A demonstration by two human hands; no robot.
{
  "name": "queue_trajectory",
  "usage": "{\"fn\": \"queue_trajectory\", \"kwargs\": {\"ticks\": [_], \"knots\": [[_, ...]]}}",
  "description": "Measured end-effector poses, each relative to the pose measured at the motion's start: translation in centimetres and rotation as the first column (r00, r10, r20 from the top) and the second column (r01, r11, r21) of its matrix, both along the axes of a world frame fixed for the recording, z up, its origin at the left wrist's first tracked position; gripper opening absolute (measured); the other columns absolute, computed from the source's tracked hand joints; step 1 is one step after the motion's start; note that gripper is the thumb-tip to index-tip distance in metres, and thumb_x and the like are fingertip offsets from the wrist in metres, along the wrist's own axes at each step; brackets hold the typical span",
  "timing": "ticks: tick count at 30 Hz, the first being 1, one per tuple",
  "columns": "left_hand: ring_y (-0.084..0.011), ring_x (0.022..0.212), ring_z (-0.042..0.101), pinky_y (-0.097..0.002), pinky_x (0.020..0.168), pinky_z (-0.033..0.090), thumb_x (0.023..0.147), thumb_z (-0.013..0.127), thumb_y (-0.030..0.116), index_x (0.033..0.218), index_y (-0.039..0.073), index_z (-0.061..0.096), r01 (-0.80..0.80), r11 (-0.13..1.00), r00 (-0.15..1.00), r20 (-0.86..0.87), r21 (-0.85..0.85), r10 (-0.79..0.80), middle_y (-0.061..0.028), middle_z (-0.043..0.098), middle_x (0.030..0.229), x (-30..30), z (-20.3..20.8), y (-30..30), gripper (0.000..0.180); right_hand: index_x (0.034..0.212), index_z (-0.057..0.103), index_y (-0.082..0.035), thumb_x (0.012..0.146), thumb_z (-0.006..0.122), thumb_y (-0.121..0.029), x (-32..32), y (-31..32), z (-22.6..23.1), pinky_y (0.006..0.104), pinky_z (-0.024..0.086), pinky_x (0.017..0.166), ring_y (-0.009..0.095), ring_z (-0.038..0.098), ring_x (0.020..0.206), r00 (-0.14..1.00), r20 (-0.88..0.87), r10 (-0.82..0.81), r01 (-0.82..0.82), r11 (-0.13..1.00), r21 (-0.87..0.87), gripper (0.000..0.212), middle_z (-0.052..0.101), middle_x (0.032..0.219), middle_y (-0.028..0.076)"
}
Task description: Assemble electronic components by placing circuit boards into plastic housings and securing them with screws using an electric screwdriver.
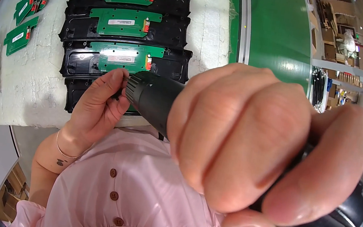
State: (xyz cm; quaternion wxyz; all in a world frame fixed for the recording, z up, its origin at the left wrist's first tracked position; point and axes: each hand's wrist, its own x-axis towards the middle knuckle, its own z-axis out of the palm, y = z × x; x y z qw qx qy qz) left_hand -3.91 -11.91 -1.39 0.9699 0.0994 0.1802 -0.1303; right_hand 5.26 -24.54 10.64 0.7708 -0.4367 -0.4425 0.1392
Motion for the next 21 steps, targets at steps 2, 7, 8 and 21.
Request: {"fn": "queue_trajectory", "kwargs": {"ticks": [2,7,8,21], "knots": [[-0.0085,0.073,0.058,-0.0180,0.066,0.050,0.087,0.054,0.020,0.093,0.003,0.058,0.006,1.000,1.000,0.000,-0.012,-0.006,-0.0030,0.060,0.084,0.1,-0.1,-0.1,0.018,0.086,0.047,-0.009,0.065,0.061,-0.006,0.3,0.3,-1.0,0.0170,0.047,0.053,0.005,0.055,0.047,0.999,0.034,-0.039,0.032,0.980,0.195,0.025,0.056,0.056,-0.004],[-0.0108,0.077,0.058,-0.0191,0.070,0.049,0.089,0.050,0.025,0.099,0.002,0.056,0.007,0.997,0.999,0.033,-0.076,-0.004,-0.0050,0.059,0.087,0.0,-0.1,-0.5,0.026,0.091,0.045,-0.009,0.066,0.059,-0.005,1.0,-0.8,0.8,0.0155,0.045,0.051,0.003,0.055,0.048,0.994,0.099,0.041,-0.033,0.996,-0.084,0.028,0.056,0.057,-0.004],[-0.0133,0.081,0.058,-0.0207,0.074,0.048,0.090,0.047,0.027,0.102,0.000,0.055,-0.004,0.999,1.000,-0.013,-0.044,0.003,-0.0074,0.059,0.091,0.2,0.9,-0.7,0.030,0.093,0.045,-0.008,0.067,0.057,-0.004,1.5,-1.1,1.4,0.0141,0.042,0.048,0.002,0.055,0.048,0.980,0.123,0.153,-0.102,0.932,-0.347,0.029,0.056,0.058,-0.005],[-0.0219,0.088,0.061,-0.0269,0.073,0.051,0.093,0.040,0.016,0.097,-0.001,0.050,0.215,0.960,0.973,0.044,0.179,-0.226,-0.0150,0.059,0.096,-1.0,0.2,-0.1,0.021,0.092,0.045,-0.002,0.069,0.043,-0.006,4.6,3.1,-6.0,0.0318,0.036,0.051,0.014,0.036,0.046,0.968,-0.059,-0.245,0.232,0.959,-0.164,0.023,0.040,0.057,0.004]]}}
